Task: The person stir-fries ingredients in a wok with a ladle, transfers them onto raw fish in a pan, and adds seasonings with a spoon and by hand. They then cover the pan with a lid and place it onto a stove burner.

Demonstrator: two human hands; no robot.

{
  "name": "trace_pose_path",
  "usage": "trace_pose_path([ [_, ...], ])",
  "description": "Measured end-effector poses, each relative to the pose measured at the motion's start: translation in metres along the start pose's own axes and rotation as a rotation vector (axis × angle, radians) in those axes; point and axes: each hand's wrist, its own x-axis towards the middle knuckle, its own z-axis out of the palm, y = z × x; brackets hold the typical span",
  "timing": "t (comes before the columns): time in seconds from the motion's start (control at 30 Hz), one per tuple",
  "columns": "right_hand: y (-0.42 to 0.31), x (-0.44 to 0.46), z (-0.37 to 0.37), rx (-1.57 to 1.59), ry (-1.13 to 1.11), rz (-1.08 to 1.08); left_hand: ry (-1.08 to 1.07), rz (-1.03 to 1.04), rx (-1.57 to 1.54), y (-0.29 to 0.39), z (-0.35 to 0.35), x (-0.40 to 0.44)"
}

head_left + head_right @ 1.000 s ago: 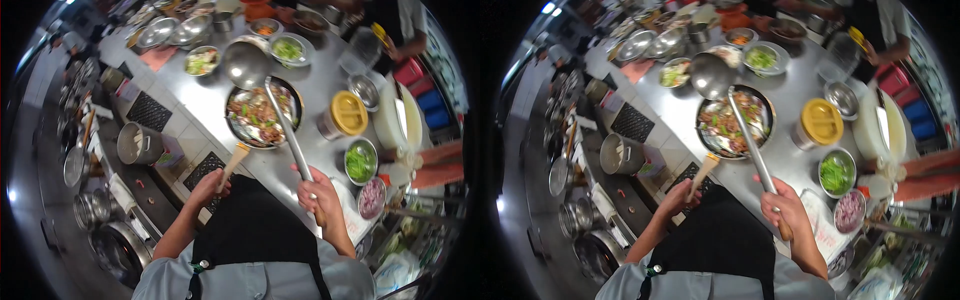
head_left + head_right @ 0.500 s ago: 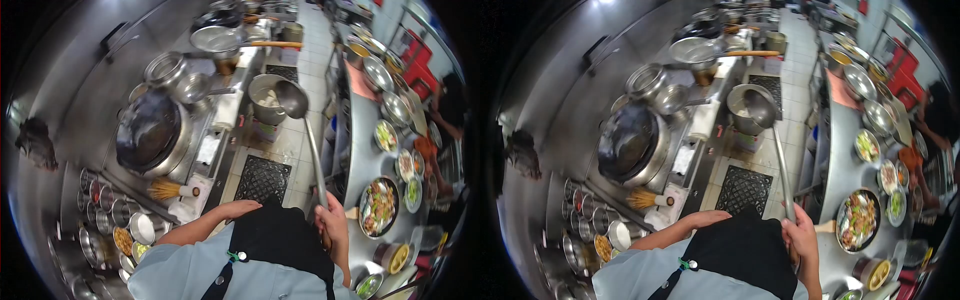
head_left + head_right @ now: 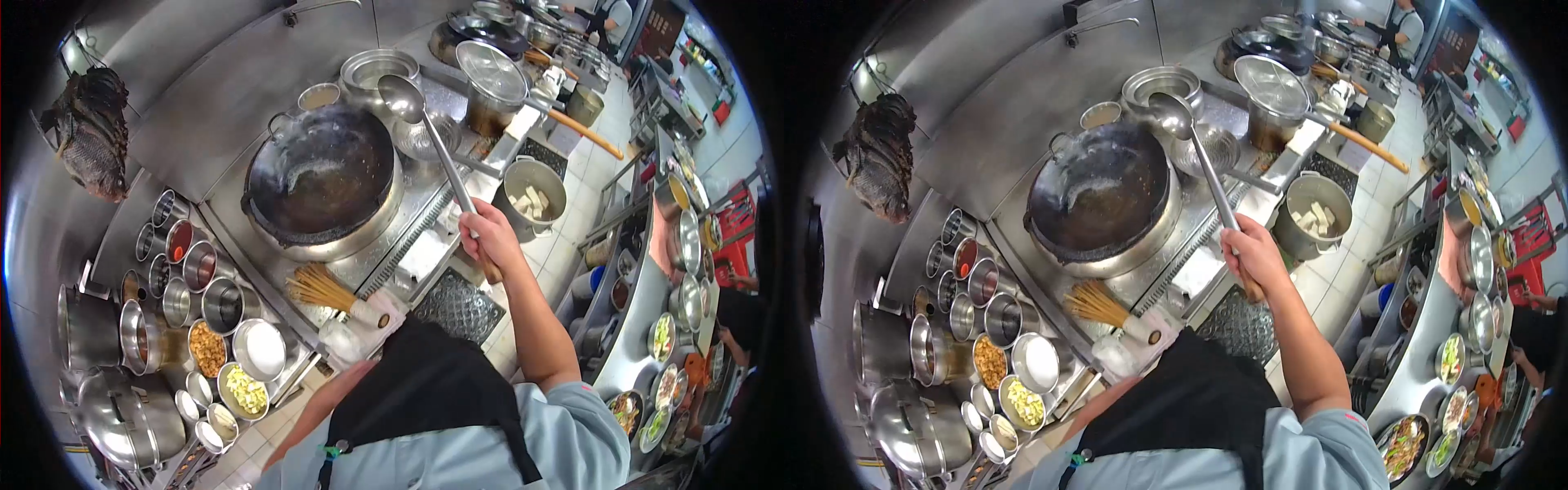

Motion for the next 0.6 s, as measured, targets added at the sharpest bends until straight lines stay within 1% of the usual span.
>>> trace_pose_path([
  [0.1,-0.014,0.08,-0.008,-0.076,-0.042,-0.06,0.086,-0.053,-0.019,-0.022,0.005,-0.02],
  [0.13,-0.024,0.103,-0.005,-0.093,-0.012,-0.054,0.092,-0.081,0.014,-0.028,0.006,-0.022],
  [0.17,-0.031,0.123,-0.001,-0.116,0.006,-0.034,0.09,-0.108,0.069,-0.033,0.009,-0.026],
  [0.23,-0.036,0.151,0.007,-0.053,-0.067,0.023,0.036,-0.173,0.302,-0.041,0.014,-0.04],
  [0.27,-0.039,0.153,0.01,-0.034,-0.112,0.081,0.025,-0.224,0.367,-0.039,0.012,-0.043],
  [0.3,-0.042,0.156,0.01,-0.012,-0.157,0.128,0.067,-0.313,0.318,-0.034,0.007,-0.044],
  [0.33,-0.039,0.159,0.006,0.022,-0.214,0.162,0.334,-0.448,-0.073,-0.005,0.004,-0.036],
  [0.37,-0.039,0.161,0.002,0.018,-0.28,0.204,0.668,-0.473,-0.474,0.025,0.0,-0.027],
  [0.4,-0.033,0.164,0.001,0.02,-0.313,0.241,0.842,-0.617,-0.265,0.055,-0.013,-0.007],
  [0.43,-0.029,0.167,0.0,0.025,-0.344,0.272,0.89,-0.668,0.086,0.09,-0.025,0.015],
  [0.47,-0.029,0.17,0.003,-0.054,-0.366,0.289,0.994,-0.631,0.328,0.103,-0.027,0.036],
  [0.5,-0.023,0.177,0.0,-0.097,-0.381,0.301,0.99,-0.687,0.411,0.089,-0.024,0.041],
  [0.57,-0.013,0.194,-0.008,-0.185,-0.408,0.312,0.972,-0.785,0.577,0.03,-0.019,0.059],
  [0.6,-0.015,0.199,-0.01,-0.197,-0.421,0.337,1.042,-0.731,0.484,0.021,-0.013,0.066],
])
